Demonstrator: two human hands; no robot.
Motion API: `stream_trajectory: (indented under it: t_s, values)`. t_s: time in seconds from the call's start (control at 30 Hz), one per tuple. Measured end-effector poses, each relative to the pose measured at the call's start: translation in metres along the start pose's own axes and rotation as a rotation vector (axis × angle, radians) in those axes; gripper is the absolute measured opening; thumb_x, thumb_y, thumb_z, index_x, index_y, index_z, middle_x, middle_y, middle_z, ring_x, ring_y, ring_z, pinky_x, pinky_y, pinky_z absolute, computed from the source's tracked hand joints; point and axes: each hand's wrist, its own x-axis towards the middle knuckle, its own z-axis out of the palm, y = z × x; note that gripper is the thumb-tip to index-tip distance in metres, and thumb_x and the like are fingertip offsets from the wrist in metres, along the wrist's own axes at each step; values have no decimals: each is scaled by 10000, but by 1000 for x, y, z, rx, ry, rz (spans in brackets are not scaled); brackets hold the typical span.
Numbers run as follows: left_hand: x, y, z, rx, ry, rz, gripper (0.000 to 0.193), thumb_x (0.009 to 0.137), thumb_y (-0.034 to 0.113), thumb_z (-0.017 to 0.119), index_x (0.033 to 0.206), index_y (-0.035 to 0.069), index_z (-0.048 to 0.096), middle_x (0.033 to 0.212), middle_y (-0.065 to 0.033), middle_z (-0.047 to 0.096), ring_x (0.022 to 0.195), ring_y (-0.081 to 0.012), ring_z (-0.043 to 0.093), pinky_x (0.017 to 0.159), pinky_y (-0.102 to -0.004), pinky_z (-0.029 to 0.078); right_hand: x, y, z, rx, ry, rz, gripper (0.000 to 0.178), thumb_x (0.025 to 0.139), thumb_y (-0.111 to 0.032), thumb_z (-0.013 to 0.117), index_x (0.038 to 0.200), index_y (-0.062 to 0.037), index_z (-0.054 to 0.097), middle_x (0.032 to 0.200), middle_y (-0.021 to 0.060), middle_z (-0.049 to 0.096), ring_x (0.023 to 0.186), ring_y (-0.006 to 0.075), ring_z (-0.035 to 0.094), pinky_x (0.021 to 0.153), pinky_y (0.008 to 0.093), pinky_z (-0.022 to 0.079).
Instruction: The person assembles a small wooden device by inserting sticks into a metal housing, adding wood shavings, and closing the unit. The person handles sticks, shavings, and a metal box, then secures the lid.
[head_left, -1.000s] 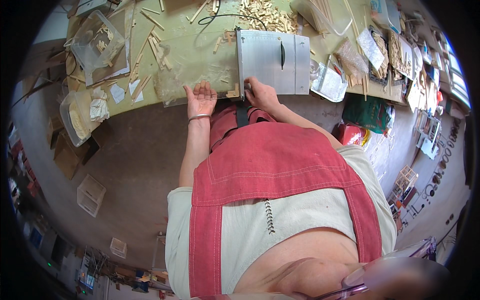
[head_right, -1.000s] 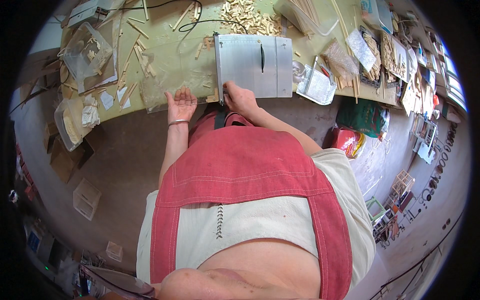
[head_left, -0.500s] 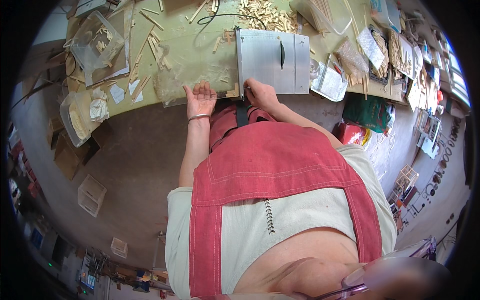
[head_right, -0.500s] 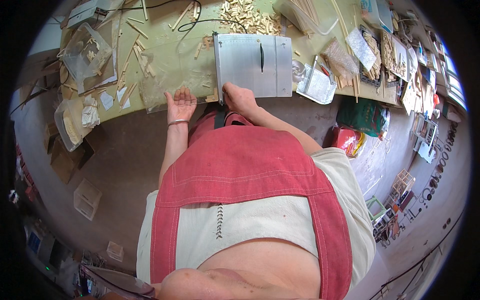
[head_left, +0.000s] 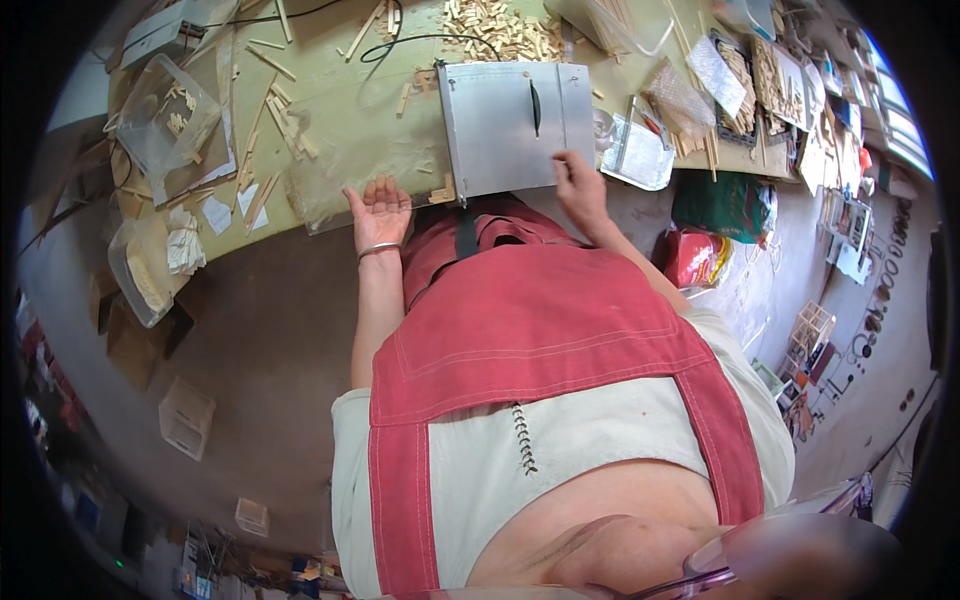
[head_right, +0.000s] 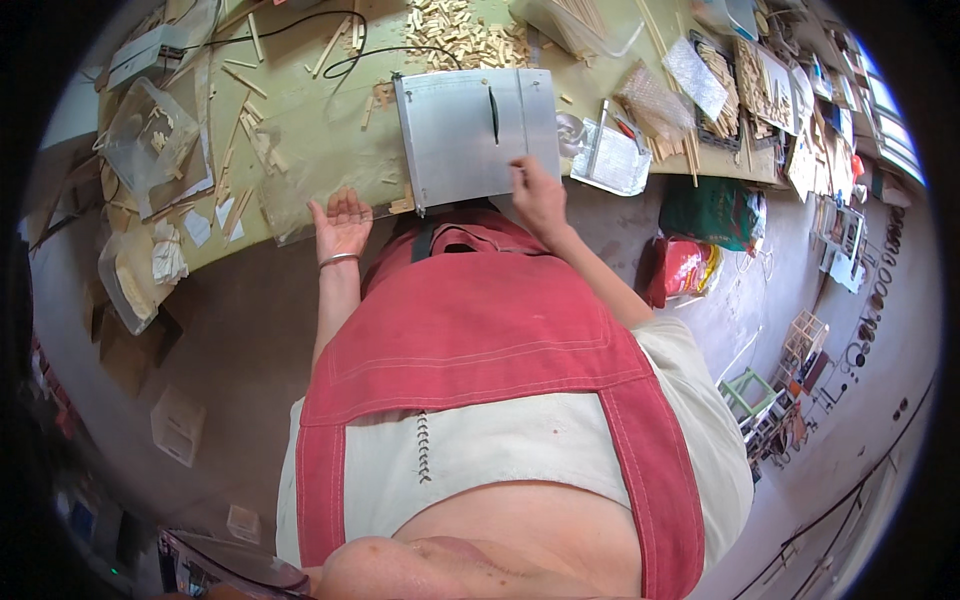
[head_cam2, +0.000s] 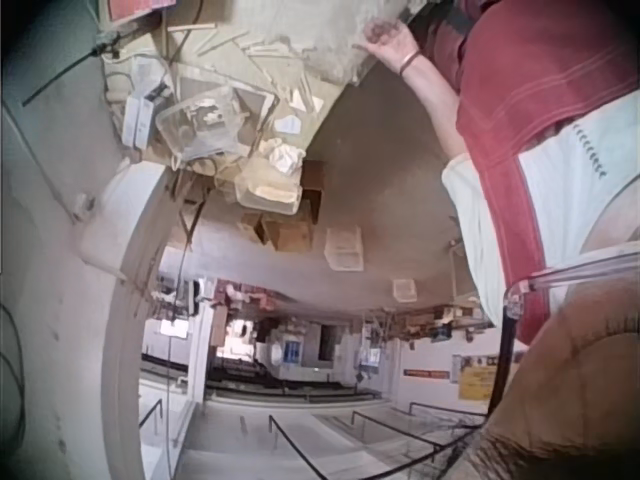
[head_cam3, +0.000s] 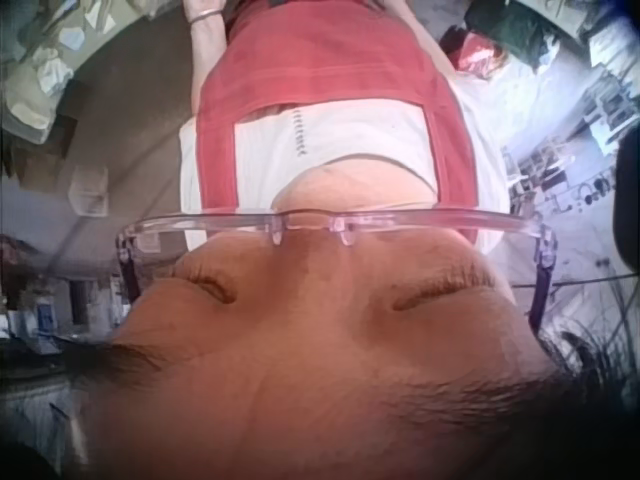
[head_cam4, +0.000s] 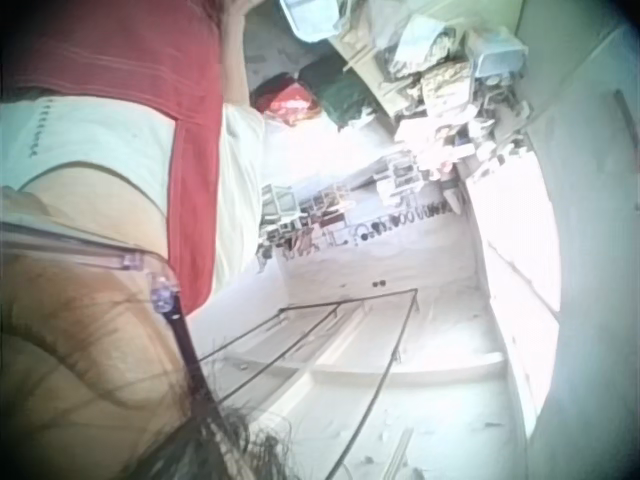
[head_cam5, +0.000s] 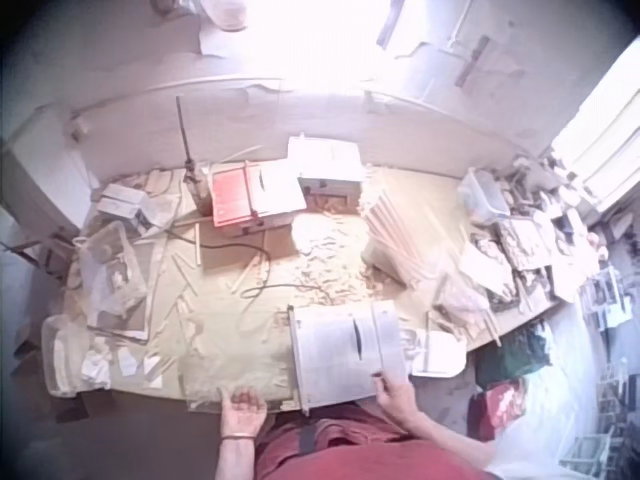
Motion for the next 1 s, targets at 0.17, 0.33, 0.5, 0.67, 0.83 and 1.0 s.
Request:
stream_trajectory:
  t_s: [0.17,0.33,0.5,0.67,0.83,1.0]
  values:
    - [0,1,-1,7,27,19,482,835,544,699,933,82,604,1111,-63,657,1029,-227,611,892,-434,457,9,48,-35,-310,-58,342,406,967,-448,487,943,-80,657,863,202,683,847,398,664,735,485,499]
    - [2,1,1,12,20,25,482,826,524,722,962,79,597,1154,-68,642,1067,-235,598,921,-445,446,15,44,-19,-491,-115,260,450,976,-452,416,938,-75,659,890,211,691,855,416,664,769,523,501]
    - [-1,1,0,12,26,43,486,823,514,731,988,80,588,1173,-75,636,1102,-240,582,922,-459,452,14,53,-10,-483,-87,213,324,950,-371,504,899,-58,575,804,234,661,789,433,653,709,537,490]
    - [0,1,2,5,36,37,491,825,512,731,991,74,583,1176,-82,634,1102,-243,583,913,-455,462,7,50,-18,-339,-44,224,265,901,-330,575,887,-66,553,788,205,652,791,418,643,710,519,478]
    - [0,1,2,11,44,35,487,822,517,729,970,73,592,1149,-83,647,1084,-244,596,903,-455,471,11,56,-15,-432,-50,179,265,887,-324,592,876,-61,558,785,186,656,782,399,645,698,505,482]
    - [0,2,1,11,43,35,483,819,520,728,948,73,601,1100,-80,666,1054,-244,613,891,-457,481,11,52,-25,-354,-128,185,299,913,-353,558,887,-56,569,795,184,661,790,405,643,706,502,483]
